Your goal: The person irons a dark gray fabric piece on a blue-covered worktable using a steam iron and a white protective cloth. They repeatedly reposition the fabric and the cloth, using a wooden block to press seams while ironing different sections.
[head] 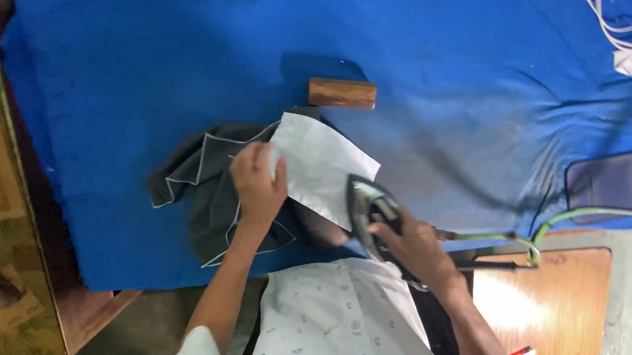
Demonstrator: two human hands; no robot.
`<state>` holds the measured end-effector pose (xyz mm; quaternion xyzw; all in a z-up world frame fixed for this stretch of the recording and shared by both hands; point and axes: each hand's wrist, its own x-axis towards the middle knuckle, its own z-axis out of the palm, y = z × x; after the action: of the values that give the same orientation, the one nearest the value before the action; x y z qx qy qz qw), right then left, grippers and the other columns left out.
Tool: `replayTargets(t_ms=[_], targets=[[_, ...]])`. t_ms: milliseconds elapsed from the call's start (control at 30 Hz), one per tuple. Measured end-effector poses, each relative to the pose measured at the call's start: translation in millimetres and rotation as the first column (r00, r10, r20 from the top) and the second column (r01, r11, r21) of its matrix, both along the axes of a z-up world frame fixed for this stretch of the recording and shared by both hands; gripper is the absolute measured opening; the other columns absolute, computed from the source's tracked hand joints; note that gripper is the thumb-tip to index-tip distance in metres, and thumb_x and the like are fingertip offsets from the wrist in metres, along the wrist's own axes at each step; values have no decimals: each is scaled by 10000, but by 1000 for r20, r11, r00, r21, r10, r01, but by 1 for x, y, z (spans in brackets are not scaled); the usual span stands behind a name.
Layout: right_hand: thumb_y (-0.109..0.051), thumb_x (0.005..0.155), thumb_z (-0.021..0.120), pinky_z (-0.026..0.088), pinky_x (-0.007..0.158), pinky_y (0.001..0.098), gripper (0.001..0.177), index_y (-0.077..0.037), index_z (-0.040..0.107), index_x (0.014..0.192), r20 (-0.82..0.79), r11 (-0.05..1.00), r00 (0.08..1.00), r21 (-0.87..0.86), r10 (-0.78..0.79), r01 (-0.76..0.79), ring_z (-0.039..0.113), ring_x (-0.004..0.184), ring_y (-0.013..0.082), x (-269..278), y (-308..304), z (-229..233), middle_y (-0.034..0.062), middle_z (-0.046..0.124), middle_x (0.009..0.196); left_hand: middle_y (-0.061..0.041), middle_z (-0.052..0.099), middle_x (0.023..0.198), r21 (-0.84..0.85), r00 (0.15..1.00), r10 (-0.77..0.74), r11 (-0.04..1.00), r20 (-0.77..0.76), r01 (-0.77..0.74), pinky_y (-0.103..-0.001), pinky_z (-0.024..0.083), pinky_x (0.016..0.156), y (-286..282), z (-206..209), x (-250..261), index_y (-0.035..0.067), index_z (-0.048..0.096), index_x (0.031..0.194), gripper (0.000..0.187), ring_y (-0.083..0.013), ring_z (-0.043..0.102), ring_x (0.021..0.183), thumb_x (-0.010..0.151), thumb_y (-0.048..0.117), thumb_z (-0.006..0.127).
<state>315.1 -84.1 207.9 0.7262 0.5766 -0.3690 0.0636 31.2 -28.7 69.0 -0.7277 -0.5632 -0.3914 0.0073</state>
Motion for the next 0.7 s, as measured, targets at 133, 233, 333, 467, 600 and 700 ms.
replayTargets(t_ms=[133,233,333,467,600,700], targets=[[-758,895,548,565,857,525,732,-84,590,1178,-146,935,961,-237,233,-263,738,984,431,-60,16,16,255,757,955,-175,572,1186,-650,947,319,714,-31,-262,-491,467,844,-22,10,-29,36,558,1314,629,-369,606,1042,972,554,661],[-745,917,539,585,809,461,713,-105,545,1232,-114,843,878,-247,464,-478,750,938,396,-71,15,-7,230,739,951,-136,552,853,-805,951,306,574,37,-153,-457,438,766,-22,-30,-39,79,507,977,531,-347,615,827,958,591,647],[-631,941,601,587,713,419,619,-136,528,1305,-89,708,728,-181,679,-683,741,848,398,-79,16,-19,212,697,968,-1,476,533,-769,957,281,626,66,-131,-335,379,616,-18,-53,-45,192,427,652,555,-213,565,582,990,598,594],[-428,986,643,586,638,414,465,-183,565,1374,-63,557,559,-42,827,-829,731,783,417,-84,13,-52,250,661,1025,14,450,494,-750,925,307,660,224,-37,-283,307,557,-10,-21,-41,220,374,616,582,-119,439,518,1025,581,577],[-697,979,518,551,539,346,674,-42,621,1095,-206,890,893,-144,400,-432,748,687,304,-90,17,-17,170,707,748,-16,494,514,-725,937,291,686,195,-63,-293,309,569,-14,-34,-39,206,383,617,589,-130,480,553,1029,571,592],[-623,1016,515,539,531,356,649,3,627,1145,-237,836,872,-262,428,-482,741,673,305,-83,11,-6,199,729,795,-30,567,574,-751,949,276,656,150,-72,-312,328,605,-13,-35,-39,180,479,646,578,-161,534,608,1031,601,568]])
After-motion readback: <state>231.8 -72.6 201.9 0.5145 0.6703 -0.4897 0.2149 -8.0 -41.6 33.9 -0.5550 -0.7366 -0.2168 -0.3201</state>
